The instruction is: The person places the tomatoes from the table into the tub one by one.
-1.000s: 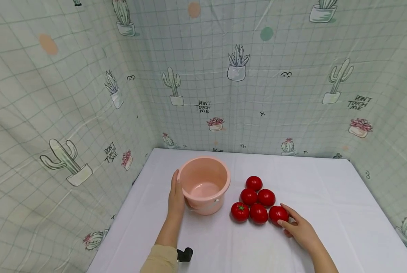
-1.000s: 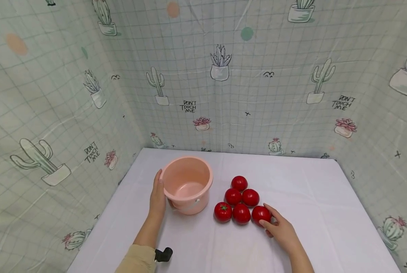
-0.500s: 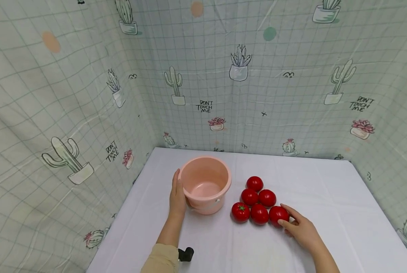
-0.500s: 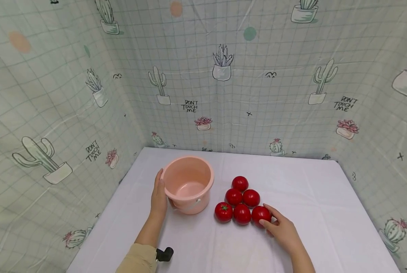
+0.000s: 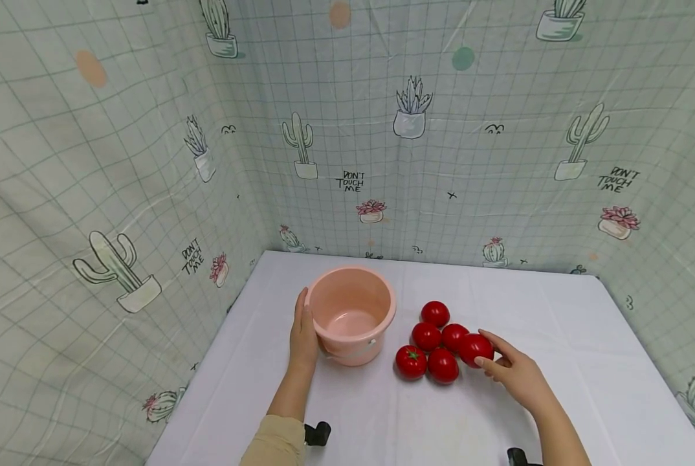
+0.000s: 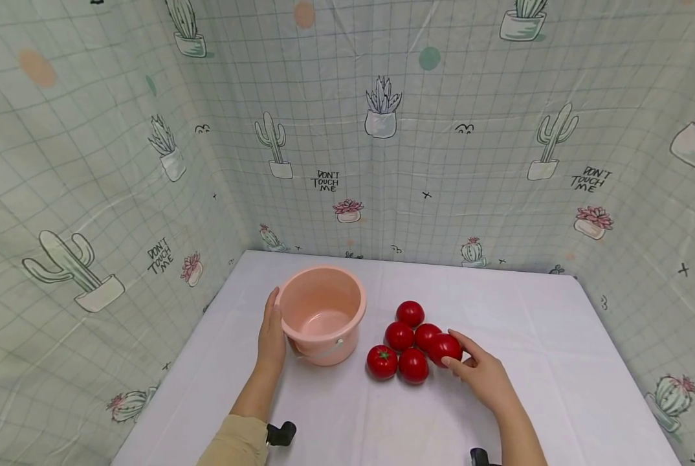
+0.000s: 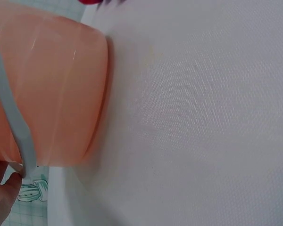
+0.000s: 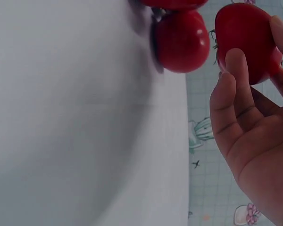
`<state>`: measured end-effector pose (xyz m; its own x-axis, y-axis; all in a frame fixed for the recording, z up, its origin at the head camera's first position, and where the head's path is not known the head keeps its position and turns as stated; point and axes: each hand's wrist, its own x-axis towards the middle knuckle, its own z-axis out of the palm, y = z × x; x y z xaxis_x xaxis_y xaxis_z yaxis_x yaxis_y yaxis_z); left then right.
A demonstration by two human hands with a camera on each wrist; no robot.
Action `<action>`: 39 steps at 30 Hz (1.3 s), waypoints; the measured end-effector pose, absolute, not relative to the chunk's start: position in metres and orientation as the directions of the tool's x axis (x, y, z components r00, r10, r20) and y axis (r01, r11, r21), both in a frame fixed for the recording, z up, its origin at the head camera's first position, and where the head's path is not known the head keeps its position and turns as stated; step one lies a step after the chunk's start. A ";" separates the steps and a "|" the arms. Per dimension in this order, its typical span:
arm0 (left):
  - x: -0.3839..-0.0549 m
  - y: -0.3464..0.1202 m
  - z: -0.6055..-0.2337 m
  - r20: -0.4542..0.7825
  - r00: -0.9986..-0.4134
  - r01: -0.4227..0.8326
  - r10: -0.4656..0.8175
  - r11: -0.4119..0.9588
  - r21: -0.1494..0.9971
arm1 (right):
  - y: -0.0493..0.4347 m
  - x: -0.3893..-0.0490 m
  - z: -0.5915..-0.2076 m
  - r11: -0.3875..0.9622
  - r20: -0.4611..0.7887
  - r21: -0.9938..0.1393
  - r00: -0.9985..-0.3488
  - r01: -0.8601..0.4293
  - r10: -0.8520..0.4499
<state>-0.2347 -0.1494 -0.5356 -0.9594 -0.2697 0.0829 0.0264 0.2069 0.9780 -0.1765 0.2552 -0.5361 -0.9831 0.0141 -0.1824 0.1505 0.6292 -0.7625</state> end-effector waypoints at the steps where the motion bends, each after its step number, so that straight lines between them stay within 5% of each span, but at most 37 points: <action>1: -0.235 -0.150 -0.536 0.082 -0.959 0.026 -0.270 0.205 0.978 | 0.255 -0.178 -0.533 0.630 -0.169 -0.764 -0.986 0.136 0.008; 23: -0.237 -0.150 -0.537 0.092 -0.959 0.042 -0.270 0.187 0.981 | 0.228 -0.227 -0.473 0.646 -0.031 -0.762 -0.994 -0.045 -0.105; 39: -0.236 -0.150 -0.534 0.085 -0.962 0.041 -0.260 0.168 0.985 | 0.178 -0.267 -0.443 0.605 -0.048 -0.787 -0.966 -0.119 -0.253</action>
<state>-0.2357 -0.1501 -0.5344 -0.9618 -0.2603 0.0848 0.0413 0.1684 0.9849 -0.2672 0.1783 -0.4432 -0.9663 -0.2527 -0.0479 -0.1192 0.6048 -0.7874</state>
